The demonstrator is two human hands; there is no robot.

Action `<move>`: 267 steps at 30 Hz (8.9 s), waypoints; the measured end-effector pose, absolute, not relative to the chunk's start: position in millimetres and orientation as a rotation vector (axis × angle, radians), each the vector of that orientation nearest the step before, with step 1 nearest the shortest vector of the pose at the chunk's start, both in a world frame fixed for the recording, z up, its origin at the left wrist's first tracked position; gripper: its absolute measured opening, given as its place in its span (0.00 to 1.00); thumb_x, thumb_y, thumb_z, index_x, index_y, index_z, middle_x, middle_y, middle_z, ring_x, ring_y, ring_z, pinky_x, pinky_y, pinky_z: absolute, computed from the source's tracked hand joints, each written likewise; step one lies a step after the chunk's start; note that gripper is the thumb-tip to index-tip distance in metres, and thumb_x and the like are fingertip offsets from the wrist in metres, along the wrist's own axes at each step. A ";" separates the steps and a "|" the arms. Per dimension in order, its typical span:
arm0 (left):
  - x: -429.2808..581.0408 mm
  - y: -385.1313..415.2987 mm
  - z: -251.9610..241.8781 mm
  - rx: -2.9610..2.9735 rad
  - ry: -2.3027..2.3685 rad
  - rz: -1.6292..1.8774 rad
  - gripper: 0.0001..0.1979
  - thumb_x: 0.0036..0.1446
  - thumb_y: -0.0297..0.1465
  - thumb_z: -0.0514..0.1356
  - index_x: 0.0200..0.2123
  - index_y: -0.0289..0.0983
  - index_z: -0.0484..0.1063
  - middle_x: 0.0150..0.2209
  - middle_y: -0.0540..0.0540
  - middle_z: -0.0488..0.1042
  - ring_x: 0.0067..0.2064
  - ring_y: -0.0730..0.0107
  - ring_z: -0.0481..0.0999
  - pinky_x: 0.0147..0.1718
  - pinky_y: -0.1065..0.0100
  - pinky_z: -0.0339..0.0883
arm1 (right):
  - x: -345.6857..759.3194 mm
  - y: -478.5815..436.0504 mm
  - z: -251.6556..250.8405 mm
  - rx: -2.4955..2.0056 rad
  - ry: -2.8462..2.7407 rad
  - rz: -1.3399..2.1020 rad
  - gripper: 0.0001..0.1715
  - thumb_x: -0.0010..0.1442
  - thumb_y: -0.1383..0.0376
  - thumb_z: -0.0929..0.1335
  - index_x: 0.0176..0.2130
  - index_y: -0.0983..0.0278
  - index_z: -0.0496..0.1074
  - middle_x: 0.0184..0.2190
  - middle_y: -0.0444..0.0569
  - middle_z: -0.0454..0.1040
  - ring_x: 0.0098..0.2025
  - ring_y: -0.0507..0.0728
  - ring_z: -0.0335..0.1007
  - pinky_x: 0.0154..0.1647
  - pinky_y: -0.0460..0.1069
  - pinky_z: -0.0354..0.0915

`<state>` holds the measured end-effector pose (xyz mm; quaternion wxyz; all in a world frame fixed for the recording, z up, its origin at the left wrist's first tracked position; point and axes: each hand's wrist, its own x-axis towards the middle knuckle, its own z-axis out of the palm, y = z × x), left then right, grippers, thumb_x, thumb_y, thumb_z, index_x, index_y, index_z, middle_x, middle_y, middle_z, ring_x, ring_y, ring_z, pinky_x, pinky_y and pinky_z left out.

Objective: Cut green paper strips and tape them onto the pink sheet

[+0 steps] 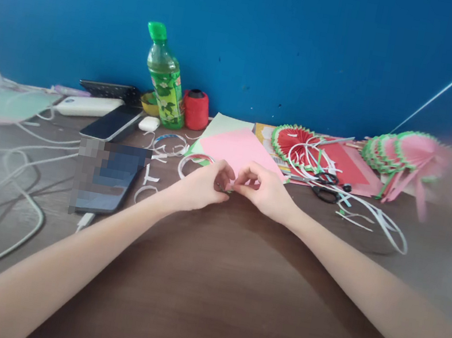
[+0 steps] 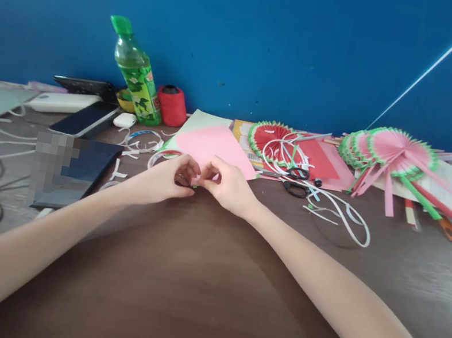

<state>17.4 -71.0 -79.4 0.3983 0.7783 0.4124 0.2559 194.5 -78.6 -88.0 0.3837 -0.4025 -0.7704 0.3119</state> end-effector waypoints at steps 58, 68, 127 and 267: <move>29.4 -89.1 -83.7 2.106 1.188 0.990 0.10 0.49 0.22 0.54 0.36 0.39 0.62 0.29 0.52 0.74 0.32 0.73 0.74 0.35 0.69 0.67 | 196.4 -79.2 -86.5 -1.002 -2.303 -0.057 0.12 0.58 0.67 0.62 0.29 0.64 0.73 0.28 0.52 0.76 0.34 0.58 0.68 0.38 0.52 0.59; 30.9 -92.5 -80.8 2.130 1.269 0.948 0.11 0.49 0.22 0.54 0.37 0.39 0.61 0.30 0.52 0.75 0.34 0.72 0.75 0.36 0.68 0.65 | 193.6 -82.1 -86.3 -1.005 -2.322 -0.111 0.10 0.55 0.70 0.62 0.27 0.65 0.71 0.26 0.52 0.75 0.32 0.57 0.67 0.35 0.50 0.59; 3.6 -64.9 -52.2 2.138 1.219 0.347 0.08 0.44 0.34 0.56 0.29 0.37 0.69 0.27 0.51 0.71 0.30 0.70 0.70 0.28 0.71 0.60 | 266.1 -46.9 -33.5 -1.478 -2.301 0.878 0.09 0.53 0.63 0.62 0.33 0.64 0.70 0.27 0.47 0.75 0.32 0.54 0.71 0.35 0.48 0.63; 36.3 -104.3 -48.5 1.632 1.120 1.044 0.07 0.52 0.29 0.54 0.27 0.39 0.54 0.19 0.55 0.69 0.23 0.77 0.67 0.24 0.73 0.56 | 188.6 -97.3 -48.7 -0.972 -1.782 0.750 0.03 0.53 0.72 0.66 0.28 0.65 0.67 0.25 0.43 0.70 0.27 0.49 0.67 0.30 0.47 0.64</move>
